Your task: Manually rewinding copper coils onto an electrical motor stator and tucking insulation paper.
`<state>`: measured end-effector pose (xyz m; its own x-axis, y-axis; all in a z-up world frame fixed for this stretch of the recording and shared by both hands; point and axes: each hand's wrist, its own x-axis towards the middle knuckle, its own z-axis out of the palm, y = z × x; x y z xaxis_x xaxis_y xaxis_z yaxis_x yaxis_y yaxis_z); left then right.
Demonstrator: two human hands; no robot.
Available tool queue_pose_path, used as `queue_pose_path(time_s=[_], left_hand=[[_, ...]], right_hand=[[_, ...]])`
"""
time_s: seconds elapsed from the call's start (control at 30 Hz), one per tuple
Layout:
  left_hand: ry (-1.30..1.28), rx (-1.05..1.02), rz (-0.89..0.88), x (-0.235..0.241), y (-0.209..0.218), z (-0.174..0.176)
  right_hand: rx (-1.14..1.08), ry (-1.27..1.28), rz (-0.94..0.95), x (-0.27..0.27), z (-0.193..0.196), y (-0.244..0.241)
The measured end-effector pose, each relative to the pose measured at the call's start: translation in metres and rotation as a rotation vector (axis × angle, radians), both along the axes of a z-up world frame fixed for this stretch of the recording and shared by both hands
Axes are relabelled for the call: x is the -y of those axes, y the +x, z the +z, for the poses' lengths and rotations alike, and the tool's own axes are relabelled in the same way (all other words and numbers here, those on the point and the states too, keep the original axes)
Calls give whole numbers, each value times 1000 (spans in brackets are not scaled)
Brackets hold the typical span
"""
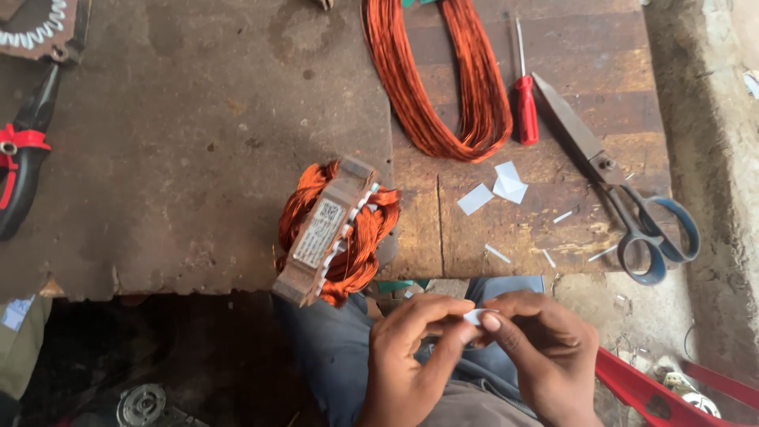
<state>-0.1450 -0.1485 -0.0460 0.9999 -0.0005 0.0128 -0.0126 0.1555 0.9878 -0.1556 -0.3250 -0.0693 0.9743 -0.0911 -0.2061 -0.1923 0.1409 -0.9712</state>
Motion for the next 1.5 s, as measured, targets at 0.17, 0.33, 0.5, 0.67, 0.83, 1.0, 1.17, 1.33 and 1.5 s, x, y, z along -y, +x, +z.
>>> queue_pose_path(time_s=[0.17,0.33,0.5,0.67,0.83,1.0,1.17,1.33,1.5], left_hand=[[-11,-120,39,0,-1,-3],[-70,-117,-14,-9,-8,-9],[-233,-180,26,-16,-10,-3],[103,59,129,-24,-14,6],[732,403,299,-60,-12,52],[640,160,508,-125,53,74],[547,-129,-2,-160,125,59],[581,-346,-423,-151,148,60],[294,-416,-478,-158,143,40]], right_hand=[[72,-163,136,-4,29,18],[429,-516,250,-7,39,22],[512,-623,366,-22,65,37],[432,-550,384,-27,54,38],[440,-562,255,-54,72,56],[442,-730,407,-93,71,99],[444,-766,452,-102,71,107],[471,-827,476,-103,71,108],[458,-819,464,-106,66,107]])
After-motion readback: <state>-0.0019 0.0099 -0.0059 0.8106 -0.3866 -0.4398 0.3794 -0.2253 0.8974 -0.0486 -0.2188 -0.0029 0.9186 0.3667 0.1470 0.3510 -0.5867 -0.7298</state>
